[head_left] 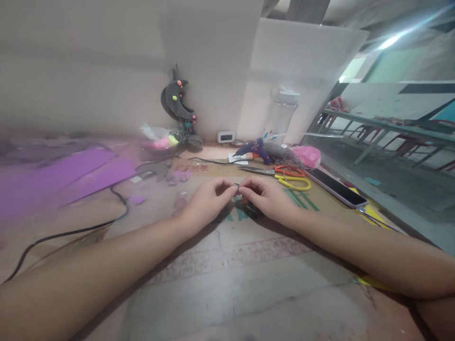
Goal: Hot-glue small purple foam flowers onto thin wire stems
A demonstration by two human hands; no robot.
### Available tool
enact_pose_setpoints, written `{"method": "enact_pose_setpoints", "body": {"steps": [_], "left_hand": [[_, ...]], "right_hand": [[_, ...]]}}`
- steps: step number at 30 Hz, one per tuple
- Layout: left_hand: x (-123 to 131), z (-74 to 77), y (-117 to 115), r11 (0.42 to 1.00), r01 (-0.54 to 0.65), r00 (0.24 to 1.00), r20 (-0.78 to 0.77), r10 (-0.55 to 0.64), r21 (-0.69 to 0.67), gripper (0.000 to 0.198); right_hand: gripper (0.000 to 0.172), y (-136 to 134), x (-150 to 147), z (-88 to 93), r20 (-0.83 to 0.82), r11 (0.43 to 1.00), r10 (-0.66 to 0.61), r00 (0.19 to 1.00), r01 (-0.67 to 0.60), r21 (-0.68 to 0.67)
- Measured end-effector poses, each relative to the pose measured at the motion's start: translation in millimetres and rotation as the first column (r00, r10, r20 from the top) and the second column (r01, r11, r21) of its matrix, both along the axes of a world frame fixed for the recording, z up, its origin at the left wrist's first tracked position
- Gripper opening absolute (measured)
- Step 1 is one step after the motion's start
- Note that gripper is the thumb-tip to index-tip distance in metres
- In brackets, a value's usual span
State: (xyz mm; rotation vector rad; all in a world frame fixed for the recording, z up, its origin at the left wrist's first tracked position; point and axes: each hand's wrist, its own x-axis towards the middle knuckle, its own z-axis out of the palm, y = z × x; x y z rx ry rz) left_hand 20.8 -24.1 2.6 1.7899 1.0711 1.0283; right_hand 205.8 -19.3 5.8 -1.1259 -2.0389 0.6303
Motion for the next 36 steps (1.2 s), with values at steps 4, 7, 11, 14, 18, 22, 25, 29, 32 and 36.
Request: {"method": "enact_pose_setpoints", "body": {"steps": [4, 7, 11, 14, 18, 22, 25, 29, 32, 36], "left_hand": [[0.4, 0.6, 0.5, 1.000, 0.010, 1.000, 0.014, -0.010, -0.009, 0.021], [0.9, 0.5, 0.9, 0.999, 0.048, 0.998, 0.049, -0.047, -0.008, 0.019], [1.0, -0.5, 1.1, 0.999, 0.027, 0.998, 0.056, -0.026, -0.017, 0.015], [0.5, -2.0, 1.5, 1.000, 0.012, 0.999, 0.036, -0.012, -0.003, 0.017], [0.2, -2.3, 1.6, 1.000, 0.014, 0.999, 0.031, -0.014, 0.002, 0.019], [0.4, -1.8, 1.8, 1.000, 0.012, 0.998, 0.054, -0.011, -0.011, 0.018], [-0.1, -2.6, 2.7, 1.000, -0.026, 0.998, 0.065, 0.027, -0.017, 0.019], [-0.4, -3.5, 3.7, 0.998, -0.063, 0.995, 0.073, 0.064, -0.011, 0.019], [-0.4, -3.8, 4.1, 0.998, -0.057, 0.996, 0.072, 0.058, -0.016, 0.018], [-1.7, -7.1, 7.4, 1.000, -0.008, 1.000, 0.022, 0.008, -0.014, 0.023]], "right_hand": [[0.019, 0.4, -0.7, 0.4, -0.029, 0.999, 0.004, 1.000, -0.005, -0.041], [0.019, 2.2, -0.2, -0.6, -0.071, 0.998, -0.022, 0.997, 0.018, -0.053], [0.021, 5.3, 1.6, -3.2, -0.091, 0.999, -0.031, 0.995, 0.028, -0.038], [0.022, 6.8, 2.7, -4.6, -0.073, 0.999, -0.032, 0.997, 0.031, -0.011], [0.026, 6.3, 2.9, -4.6, -0.085, 0.999, -0.010, 0.996, 0.007, -0.042], [0.034, 5.6, 2.3, -4.4, -0.173, 0.995, -0.007, 0.985, -0.010, -0.099], [0.030, 6.6, 1.9, -4.9, -0.217, 0.992, -0.004, 0.976, -0.023, -0.123], [0.024, 7.5, 1.1, -4.6, -0.193, 0.992, 0.001, 0.981, -0.025, -0.121], [0.021, 7.5, 0.7, -4.4, -0.145, 0.993, -0.007, 0.989, -0.010, -0.118], [0.021, 8.8, 1.6, -5.1, -0.171, 0.994, -0.008, 0.985, -0.011, -0.111]]}}
